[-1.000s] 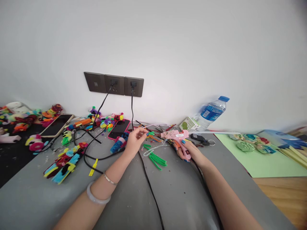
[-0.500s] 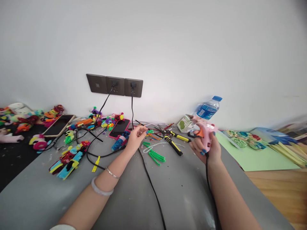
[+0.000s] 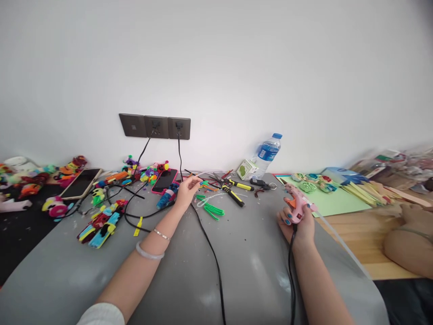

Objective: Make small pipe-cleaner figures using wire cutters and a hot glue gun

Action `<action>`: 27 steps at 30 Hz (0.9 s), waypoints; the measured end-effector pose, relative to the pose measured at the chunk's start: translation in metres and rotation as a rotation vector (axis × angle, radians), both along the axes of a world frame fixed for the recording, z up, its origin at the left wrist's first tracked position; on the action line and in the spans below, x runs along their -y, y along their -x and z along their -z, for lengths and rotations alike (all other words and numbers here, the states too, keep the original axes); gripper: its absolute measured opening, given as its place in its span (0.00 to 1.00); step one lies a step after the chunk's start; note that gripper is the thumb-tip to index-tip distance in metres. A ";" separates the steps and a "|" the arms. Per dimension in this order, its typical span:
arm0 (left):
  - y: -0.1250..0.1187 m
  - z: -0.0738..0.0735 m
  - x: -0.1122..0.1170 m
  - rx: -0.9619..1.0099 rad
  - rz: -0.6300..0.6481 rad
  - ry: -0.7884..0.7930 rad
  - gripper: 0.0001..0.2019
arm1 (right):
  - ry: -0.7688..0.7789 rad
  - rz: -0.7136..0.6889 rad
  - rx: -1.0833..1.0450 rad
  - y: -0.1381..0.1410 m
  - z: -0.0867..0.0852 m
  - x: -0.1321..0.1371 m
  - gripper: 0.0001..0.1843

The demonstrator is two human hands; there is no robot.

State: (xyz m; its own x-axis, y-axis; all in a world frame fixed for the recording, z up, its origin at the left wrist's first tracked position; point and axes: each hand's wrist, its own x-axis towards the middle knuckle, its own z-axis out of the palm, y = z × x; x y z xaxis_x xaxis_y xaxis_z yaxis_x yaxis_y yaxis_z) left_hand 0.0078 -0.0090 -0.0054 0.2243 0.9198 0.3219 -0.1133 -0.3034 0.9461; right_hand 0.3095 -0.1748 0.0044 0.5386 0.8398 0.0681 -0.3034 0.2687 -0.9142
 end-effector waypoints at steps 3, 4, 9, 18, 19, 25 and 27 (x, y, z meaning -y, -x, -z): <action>0.000 0.001 0.000 0.024 0.038 0.029 0.09 | -0.006 -0.019 0.038 0.004 0.003 -0.001 0.23; 0.000 0.001 0.000 0.028 0.045 0.035 0.09 | -0.002 -0.029 0.062 0.005 0.003 -0.002 0.23; -0.002 0.000 0.000 0.016 0.064 0.084 0.09 | 0.055 -0.116 0.127 0.010 0.006 -0.006 0.25; -0.005 0.001 0.002 0.022 0.108 0.089 0.08 | 0.075 -0.110 0.146 0.011 0.003 -0.006 0.25; -0.005 0.001 0.002 0.020 0.107 0.080 0.08 | 0.075 -0.111 0.146 0.011 0.003 -0.006 0.25; -0.005 0.001 0.002 0.044 0.127 0.085 0.08 | 0.077 -0.121 0.116 0.010 0.004 -0.006 0.24; -0.006 0.002 0.001 0.051 0.140 0.100 0.09 | 0.085 -0.120 0.114 0.009 0.005 -0.006 0.24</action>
State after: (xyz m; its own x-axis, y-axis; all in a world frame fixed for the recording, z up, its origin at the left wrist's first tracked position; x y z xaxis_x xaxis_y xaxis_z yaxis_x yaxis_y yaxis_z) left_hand 0.0135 -0.0103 -0.0071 0.3383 0.9086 0.2449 -0.1963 -0.1864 0.9627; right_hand 0.3006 -0.1690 -0.0007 0.4274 0.9027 0.0491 -0.2214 0.1572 -0.9624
